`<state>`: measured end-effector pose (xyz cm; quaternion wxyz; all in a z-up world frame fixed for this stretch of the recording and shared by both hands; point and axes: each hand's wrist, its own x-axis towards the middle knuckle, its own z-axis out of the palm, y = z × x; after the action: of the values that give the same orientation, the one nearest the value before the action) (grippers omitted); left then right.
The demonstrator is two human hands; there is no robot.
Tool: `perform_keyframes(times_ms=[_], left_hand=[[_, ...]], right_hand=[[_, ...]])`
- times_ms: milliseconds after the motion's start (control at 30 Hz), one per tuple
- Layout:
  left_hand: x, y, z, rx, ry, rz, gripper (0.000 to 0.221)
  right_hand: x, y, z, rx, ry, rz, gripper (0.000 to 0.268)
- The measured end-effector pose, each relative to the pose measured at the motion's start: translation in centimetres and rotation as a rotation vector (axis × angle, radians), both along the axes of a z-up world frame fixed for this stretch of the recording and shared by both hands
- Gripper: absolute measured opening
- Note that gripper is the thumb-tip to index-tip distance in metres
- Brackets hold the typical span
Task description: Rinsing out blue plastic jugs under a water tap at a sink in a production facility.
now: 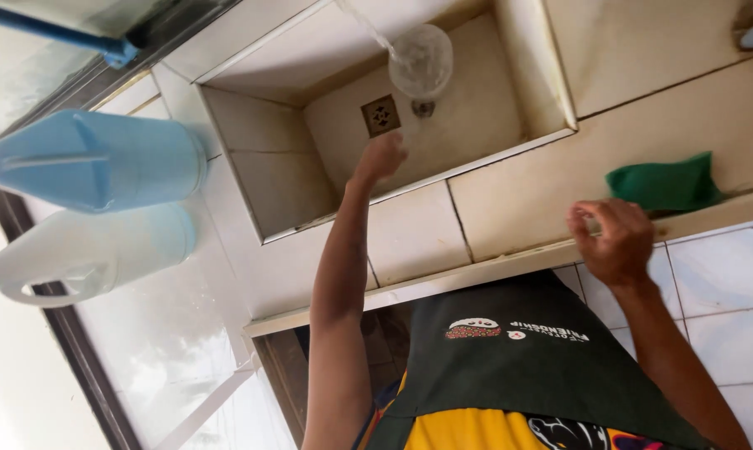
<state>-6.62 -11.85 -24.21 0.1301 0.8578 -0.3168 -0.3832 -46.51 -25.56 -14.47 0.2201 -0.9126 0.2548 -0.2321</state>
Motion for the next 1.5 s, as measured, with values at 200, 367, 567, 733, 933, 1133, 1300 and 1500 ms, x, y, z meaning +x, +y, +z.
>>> perform_keyframes(times_ms=[200, 367, 567, 733, 933, 1133, 1300, 1500], left_hand=[[-3.5, -0.2, 4.5, 0.203, 0.098, 0.003, 0.034], [-3.4, -0.1, 3.5, 0.177, 0.080, 0.056, 0.045], [-3.6, 0.0, 4.7, 0.165, 0.088, 0.098, 0.041], [-3.5, 0.1, 4.8, 0.108, 0.109, 0.131, 0.038], [-3.2, 0.8, 4.7, 0.007, 0.111, 0.155, 0.040], [-2.7, 1.5, 3.2, -0.029, 0.085, 0.186, 0.043], [-2.6, 1.9, 3.7, -0.057, 0.107, 0.169, 0.039], [-2.5, 2.0, 3.5, -0.077, 0.133, 0.157, 0.043]], right_hand=[[0.7, -0.2, 1.1, -0.059, -0.031, 0.042, 0.018], [0.8, -0.4, 1.6, -0.023, -0.039, 0.054, 0.016], [0.8, -0.5, 1.8, 0.001, -0.044, 0.078, 0.012], [1.0, -0.3, 1.6, -0.012, -0.016, 0.065, 0.012], [1.1, 0.2, 0.8, -0.048, 0.010, 0.011, 0.008], [1.3, 0.8, 0.7, -0.053, 0.068, 0.046, 0.009], [1.3, 1.1, 0.5, -0.042, 0.124, 0.035, 0.014], [1.4, 1.5, 0.1, -0.066, 0.114, 0.001, 0.014]])
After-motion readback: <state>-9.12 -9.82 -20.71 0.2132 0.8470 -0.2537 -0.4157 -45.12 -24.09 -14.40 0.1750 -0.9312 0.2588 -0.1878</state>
